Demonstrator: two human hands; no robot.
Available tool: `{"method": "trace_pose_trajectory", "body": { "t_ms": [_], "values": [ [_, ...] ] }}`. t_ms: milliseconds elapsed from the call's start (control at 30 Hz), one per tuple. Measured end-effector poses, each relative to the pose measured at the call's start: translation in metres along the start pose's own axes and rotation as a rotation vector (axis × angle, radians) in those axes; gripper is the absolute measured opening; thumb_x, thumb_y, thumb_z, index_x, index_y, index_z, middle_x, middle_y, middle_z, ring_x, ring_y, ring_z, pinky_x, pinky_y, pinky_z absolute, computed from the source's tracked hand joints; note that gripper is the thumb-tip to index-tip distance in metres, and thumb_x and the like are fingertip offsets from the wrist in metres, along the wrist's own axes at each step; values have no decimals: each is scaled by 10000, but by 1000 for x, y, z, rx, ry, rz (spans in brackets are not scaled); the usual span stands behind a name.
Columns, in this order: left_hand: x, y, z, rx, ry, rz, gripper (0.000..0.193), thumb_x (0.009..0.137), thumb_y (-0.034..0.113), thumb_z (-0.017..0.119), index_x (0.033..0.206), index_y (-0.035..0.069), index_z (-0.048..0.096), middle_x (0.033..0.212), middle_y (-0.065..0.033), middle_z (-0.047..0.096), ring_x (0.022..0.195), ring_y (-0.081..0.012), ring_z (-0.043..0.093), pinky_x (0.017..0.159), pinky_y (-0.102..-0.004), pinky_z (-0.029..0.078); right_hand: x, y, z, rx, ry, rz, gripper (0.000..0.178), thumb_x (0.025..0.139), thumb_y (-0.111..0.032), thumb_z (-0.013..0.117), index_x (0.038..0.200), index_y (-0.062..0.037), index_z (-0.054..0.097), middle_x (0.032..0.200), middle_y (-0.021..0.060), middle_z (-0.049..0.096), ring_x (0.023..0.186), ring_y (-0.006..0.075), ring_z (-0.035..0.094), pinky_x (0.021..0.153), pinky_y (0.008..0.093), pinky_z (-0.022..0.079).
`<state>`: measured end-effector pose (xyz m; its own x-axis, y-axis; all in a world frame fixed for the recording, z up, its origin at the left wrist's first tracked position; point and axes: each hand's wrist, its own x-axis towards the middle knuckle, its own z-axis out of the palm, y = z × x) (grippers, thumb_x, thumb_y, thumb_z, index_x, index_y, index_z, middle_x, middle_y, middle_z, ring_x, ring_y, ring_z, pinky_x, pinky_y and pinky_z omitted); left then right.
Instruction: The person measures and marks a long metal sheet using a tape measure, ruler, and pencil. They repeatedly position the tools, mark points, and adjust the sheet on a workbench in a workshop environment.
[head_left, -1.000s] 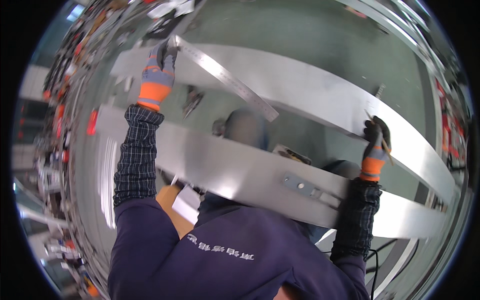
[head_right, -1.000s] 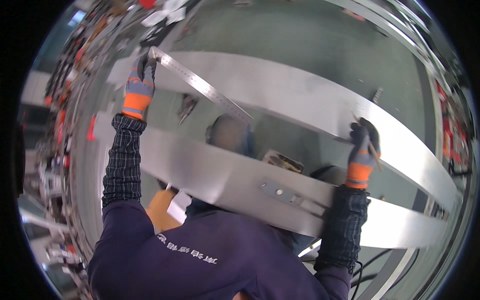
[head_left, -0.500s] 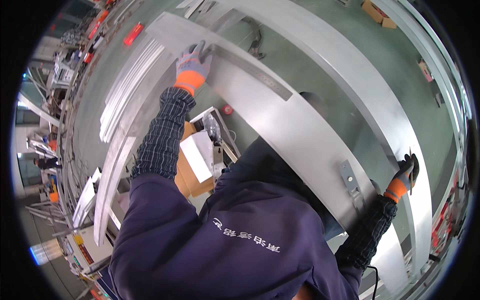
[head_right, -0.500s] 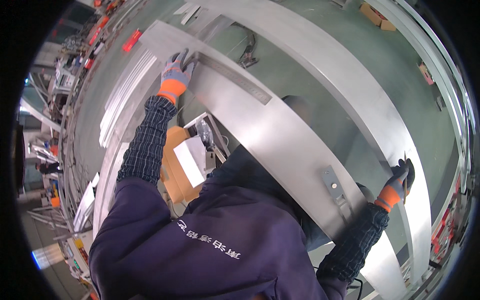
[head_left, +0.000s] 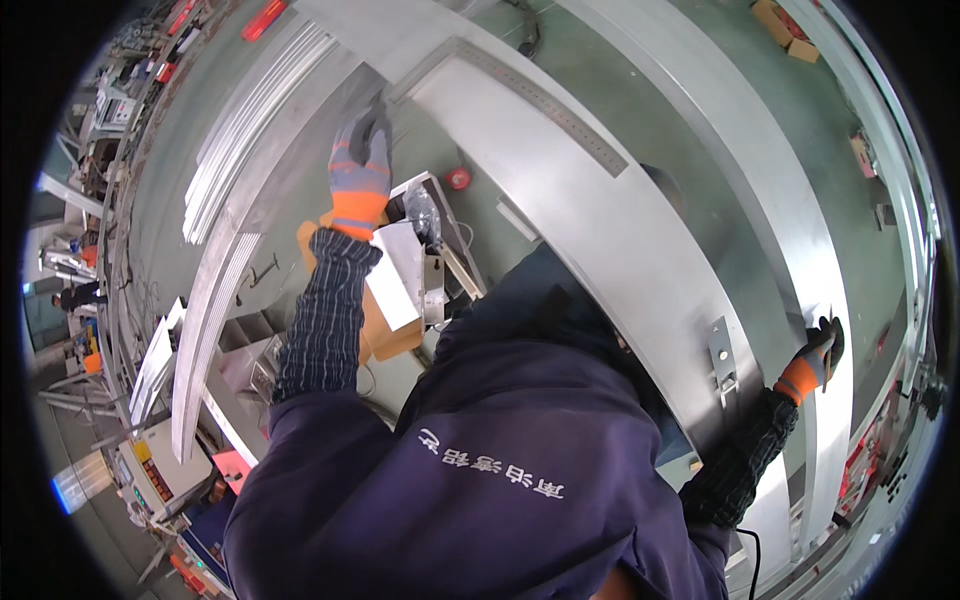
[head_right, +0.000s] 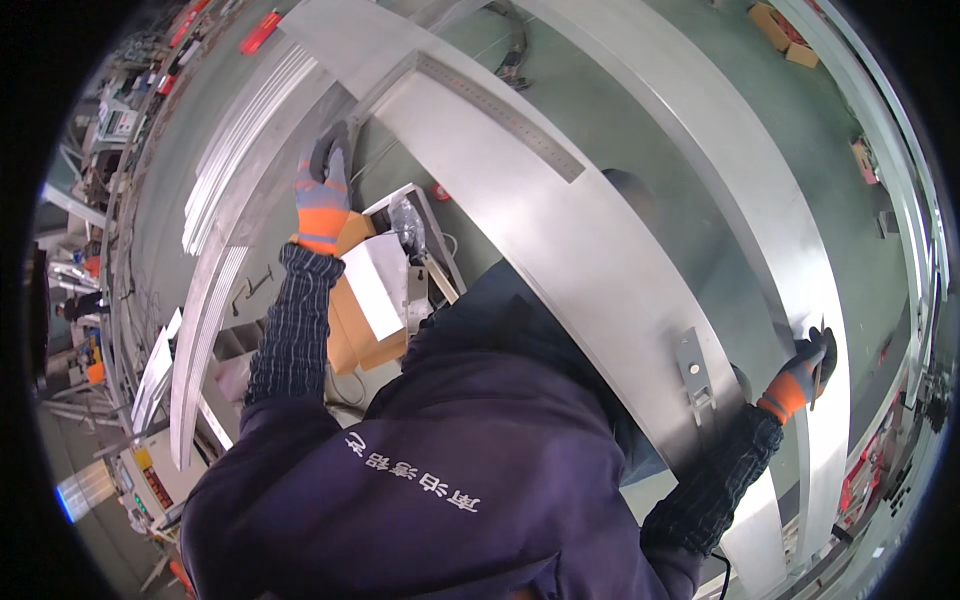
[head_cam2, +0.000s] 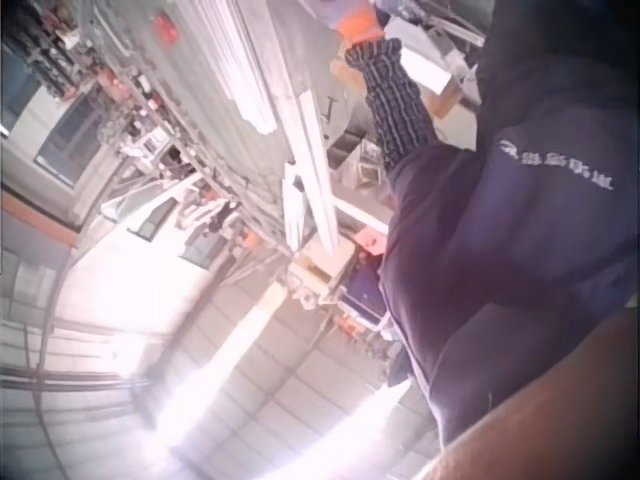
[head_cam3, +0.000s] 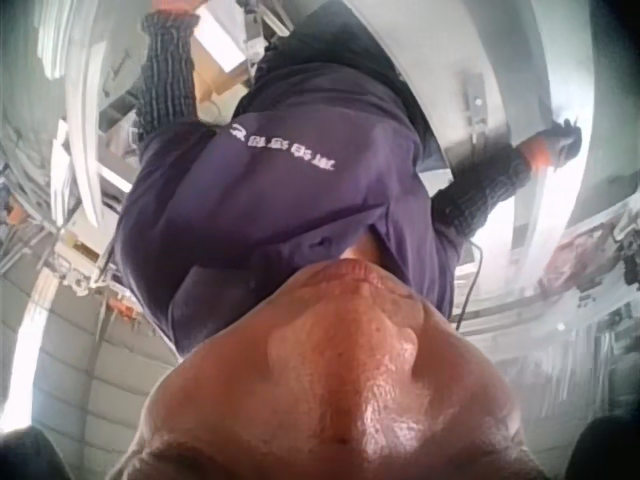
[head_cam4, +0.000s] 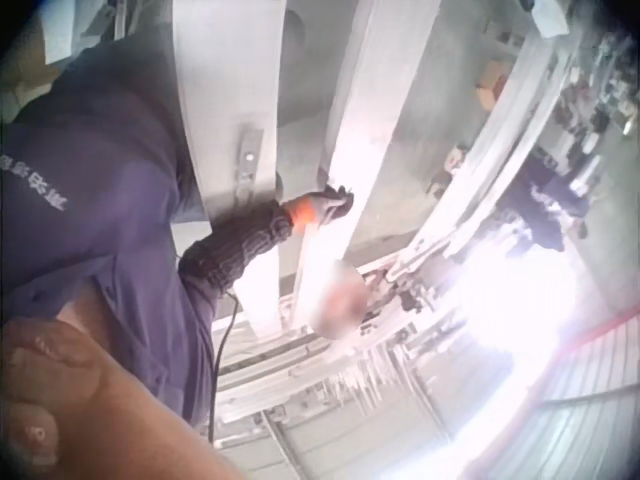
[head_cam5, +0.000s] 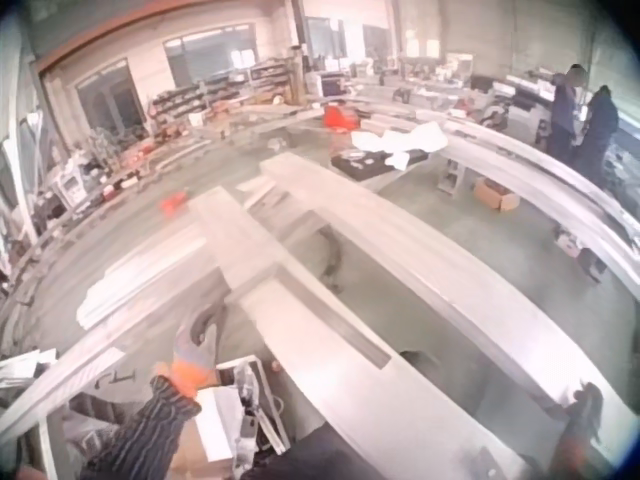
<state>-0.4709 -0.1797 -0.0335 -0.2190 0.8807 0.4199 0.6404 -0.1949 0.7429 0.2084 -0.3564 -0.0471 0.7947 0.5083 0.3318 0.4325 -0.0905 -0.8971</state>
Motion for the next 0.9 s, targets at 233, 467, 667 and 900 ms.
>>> {"method": "trace_pose_trajectory", "body": {
  "t_ms": [233, 467, 667, 900],
  "values": [
    [-15, -17, 18, -135, -32, -11, 238, 967, 68, 619, 1181, 11, 708, 1156, -131, 715, 1051, -249, 680, 923, -345, 526, 3, 4, 1, 30, 24, -9, 295, 1055, -212, 574, 1282, -37, 644, 1083, 121, 728, 823, 160, 627, 761, 304, 520],
    [-12, -20, 9, -26, 0, 53, 235, 934, 96, 650, 1150, 37, 724, 1111, -167, 720, 1026, -344, 686, 910, -394, 534, -1, 3, -1, -8, 2, -29, 292, 1061, -222, 572, 1290, -53, 642, 1105, 119, 733, 841, 153, 627, 777, 304, 521],
    [-38, -67, -11, 64, 37, -15, 251, 944, 147, 654, 1162, 40, 716, 1131, -181, 714, 1050, -379, 676, 921, -417, 532, -2, -2, 1, -87, 7, -25, 283, 1060, -189, 561, 1290, -47, 645, 1135, 142, 735, 942, 207, 683, 849, 337, 553],
    [-106, -171, -24, 277, 65, -297, 272, 969, 217, 643, 1152, 32, 722, 1134, -175, 729, 1055, -354, 692, 939, -388, 528, 12, 19, -8, -56, -33, -46, 293, 1063, -154, 539, 1293, 2, 632, 1173, 184, 720, 1019, 266, 707, 884, 355, 575]
  ]
}}
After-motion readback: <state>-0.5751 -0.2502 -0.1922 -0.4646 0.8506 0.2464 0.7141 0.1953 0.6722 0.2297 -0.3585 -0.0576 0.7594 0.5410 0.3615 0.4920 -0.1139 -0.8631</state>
